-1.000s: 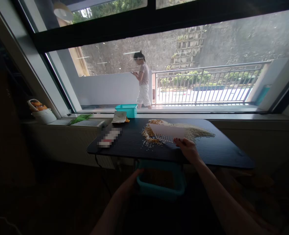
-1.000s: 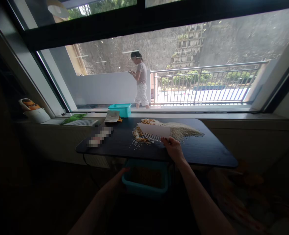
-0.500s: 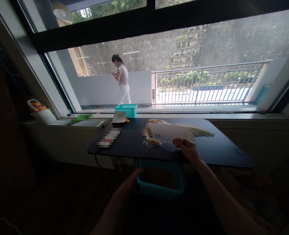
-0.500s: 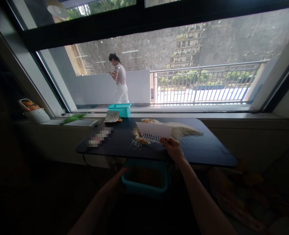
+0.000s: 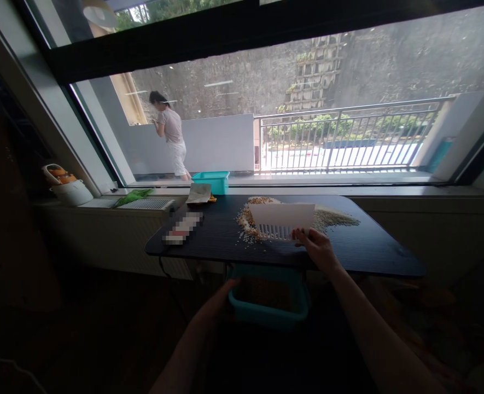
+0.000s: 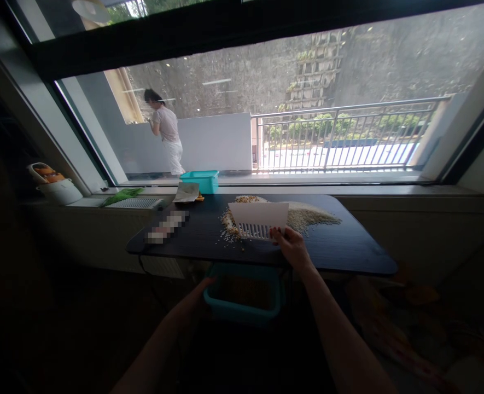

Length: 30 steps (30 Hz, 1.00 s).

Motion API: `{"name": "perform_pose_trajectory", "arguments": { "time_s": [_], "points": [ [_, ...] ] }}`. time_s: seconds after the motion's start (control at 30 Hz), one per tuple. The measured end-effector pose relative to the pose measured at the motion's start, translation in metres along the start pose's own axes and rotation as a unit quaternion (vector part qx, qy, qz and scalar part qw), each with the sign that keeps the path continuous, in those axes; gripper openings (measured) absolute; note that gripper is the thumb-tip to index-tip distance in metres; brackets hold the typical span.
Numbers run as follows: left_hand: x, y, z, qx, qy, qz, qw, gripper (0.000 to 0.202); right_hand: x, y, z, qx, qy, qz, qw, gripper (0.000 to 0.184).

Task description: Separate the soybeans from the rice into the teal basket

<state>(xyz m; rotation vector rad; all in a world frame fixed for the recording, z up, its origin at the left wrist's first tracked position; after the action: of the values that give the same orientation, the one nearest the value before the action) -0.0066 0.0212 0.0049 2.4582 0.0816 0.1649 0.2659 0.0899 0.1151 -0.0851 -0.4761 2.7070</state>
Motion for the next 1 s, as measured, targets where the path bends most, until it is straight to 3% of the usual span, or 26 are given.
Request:
{"name": "perform_pose_trajectory", "arguments": {
  "time_s": [0.23,0.47,0.57,0.8,1.0],
  "points": [
    [-0.001,0.004,-0.002,0.004,-0.004,0.016,1.000,0.064,0.000,0.004,0.007,0.000,-0.013,0.002,1.000,0.044],
    [-0.006,-0.002,0.001,0.004,0.000,0.032,0.999,0.062,-0.026,0.044,0.003,0.009,0.023,-0.057,0.998,0.043],
    [-0.006,-0.005,0.002,0.006,0.002,0.025,1.000,0.059,-0.030,0.055,0.003,0.000,0.041,-0.046,0.998,0.042],
    [-0.005,-0.001,0.000,-0.001,-0.007,0.030,1.000,0.063,0.000,0.021,0.013,-0.008,0.002,-0.029,1.000,0.046],
    [-0.005,0.000,0.001,-0.003,-0.007,0.031,0.999,0.065,0.015,0.004,0.001,0.000,-0.009,-0.011,1.000,0.047]
  ]
}}
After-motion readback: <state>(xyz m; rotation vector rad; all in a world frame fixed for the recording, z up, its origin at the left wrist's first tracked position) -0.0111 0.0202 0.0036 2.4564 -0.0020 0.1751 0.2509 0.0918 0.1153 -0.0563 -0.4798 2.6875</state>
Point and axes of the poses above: each hand's wrist, its own y-axis away from the middle knuckle, its own x-axis out of the palm, z = x × y, the point moved 2 cm from there along -y, towards the middle knuckle, and after that the axes turned 14 degrees about -z, right-handed, at the moved point
